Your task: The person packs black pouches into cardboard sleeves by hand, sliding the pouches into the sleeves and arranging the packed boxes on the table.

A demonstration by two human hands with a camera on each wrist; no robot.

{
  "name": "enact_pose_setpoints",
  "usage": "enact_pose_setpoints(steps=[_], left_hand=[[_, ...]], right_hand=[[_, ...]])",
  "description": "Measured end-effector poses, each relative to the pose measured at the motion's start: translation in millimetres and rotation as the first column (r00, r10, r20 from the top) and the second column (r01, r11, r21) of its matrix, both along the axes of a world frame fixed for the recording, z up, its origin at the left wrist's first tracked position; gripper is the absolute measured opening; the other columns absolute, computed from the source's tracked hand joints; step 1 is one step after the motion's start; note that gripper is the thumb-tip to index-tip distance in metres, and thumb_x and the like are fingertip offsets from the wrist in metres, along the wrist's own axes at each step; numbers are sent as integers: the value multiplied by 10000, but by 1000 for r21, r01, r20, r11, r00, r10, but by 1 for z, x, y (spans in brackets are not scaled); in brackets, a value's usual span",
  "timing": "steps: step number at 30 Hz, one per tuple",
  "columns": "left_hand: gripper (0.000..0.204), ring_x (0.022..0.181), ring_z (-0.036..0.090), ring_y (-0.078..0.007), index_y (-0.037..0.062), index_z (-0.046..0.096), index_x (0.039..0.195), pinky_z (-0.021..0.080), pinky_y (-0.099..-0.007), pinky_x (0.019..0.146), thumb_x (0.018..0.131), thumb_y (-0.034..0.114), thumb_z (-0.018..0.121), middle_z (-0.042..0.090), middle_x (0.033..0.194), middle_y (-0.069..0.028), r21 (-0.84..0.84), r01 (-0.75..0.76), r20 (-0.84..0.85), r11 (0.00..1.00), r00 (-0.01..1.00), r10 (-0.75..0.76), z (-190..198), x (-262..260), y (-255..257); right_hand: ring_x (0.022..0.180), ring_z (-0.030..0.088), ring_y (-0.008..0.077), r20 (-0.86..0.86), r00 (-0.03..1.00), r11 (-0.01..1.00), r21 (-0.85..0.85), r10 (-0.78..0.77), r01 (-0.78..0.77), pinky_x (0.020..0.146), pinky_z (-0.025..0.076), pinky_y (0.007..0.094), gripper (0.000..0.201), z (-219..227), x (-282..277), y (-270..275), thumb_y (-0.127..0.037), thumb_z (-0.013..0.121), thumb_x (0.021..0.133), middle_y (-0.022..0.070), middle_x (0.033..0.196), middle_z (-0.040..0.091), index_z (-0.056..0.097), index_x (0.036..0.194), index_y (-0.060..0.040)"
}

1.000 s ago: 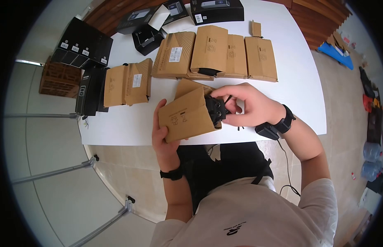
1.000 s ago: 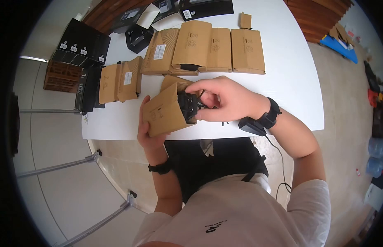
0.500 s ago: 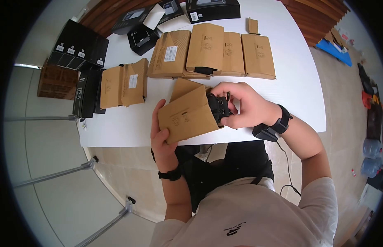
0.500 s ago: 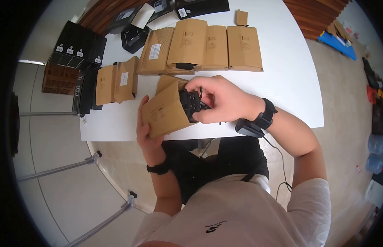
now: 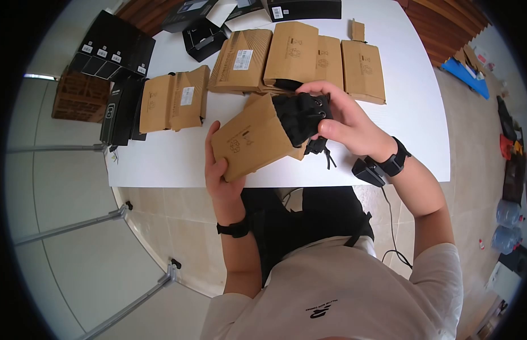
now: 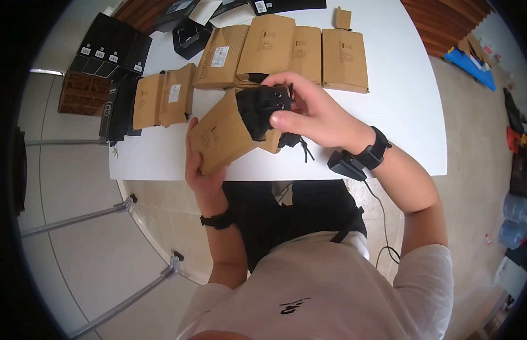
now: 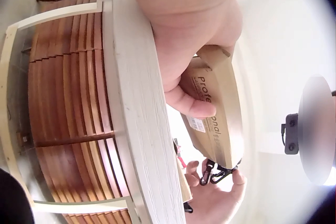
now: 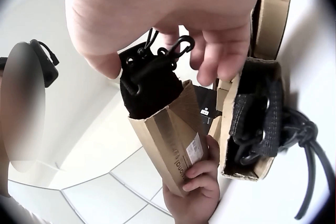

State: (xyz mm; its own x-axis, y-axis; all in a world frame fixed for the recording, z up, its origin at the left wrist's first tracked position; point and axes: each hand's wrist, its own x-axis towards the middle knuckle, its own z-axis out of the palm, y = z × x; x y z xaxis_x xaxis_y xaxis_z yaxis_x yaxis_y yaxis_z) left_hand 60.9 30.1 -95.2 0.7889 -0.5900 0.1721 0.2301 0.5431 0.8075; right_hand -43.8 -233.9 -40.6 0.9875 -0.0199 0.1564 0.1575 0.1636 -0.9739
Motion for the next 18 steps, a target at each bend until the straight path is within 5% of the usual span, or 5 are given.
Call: enact_pose_setpoints(steps=[2,5,8,13,18], left_hand=[[799,1369,392,-348,8,178,1521,330,-471,1116,848,277,514,387,1469,-188,21,5,7,1000,1000,-5,0,-2,-1],[807,1363,399,-347,13,174,1523,333,-473,1114,840,264,522,391,1466,-185,68,-27,51,997,998,24,4,-5,-3],[807,1322,451,-341,12,198,1508,402,-455,1077,806,196,550,442,1414,-166,-8,-31,-19,999,999,31,3,-4,-4],[770,1360,401,-346,35,207,1517,359,-490,1105,826,228,486,416,1453,-155,-81,-102,-94,991,991,94,2,-3,-4],[759,1390,359,-335,45,212,1522,332,-498,1120,835,238,472,394,1476,-152,-112,-115,-139,987,985,100,-2,-1,0]], right_hand=[[927,579,108,-98,994,999,41,40,-37,779,503,273,553,7,-1,1,-230,680,874,41,1146,565,455,1347,-53],[739,581,73,-186,981,996,-74,-53,40,638,494,224,441,11,0,5,-131,637,884,21,1000,608,519,1299,-34],[565,534,63,-87,986,986,70,-142,148,541,446,208,267,8,5,0,-49,593,872,26,811,630,608,1134,1],[496,470,76,-115,965,962,110,-236,248,520,453,226,390,7,6,-22,-126,466,856,57,865,648,581,1194,30],[454,441,91,4,947,862,415,-322,291,495,457,255,428,13,9,-31,-171,394,889,97,842,646,556,1225,39]])
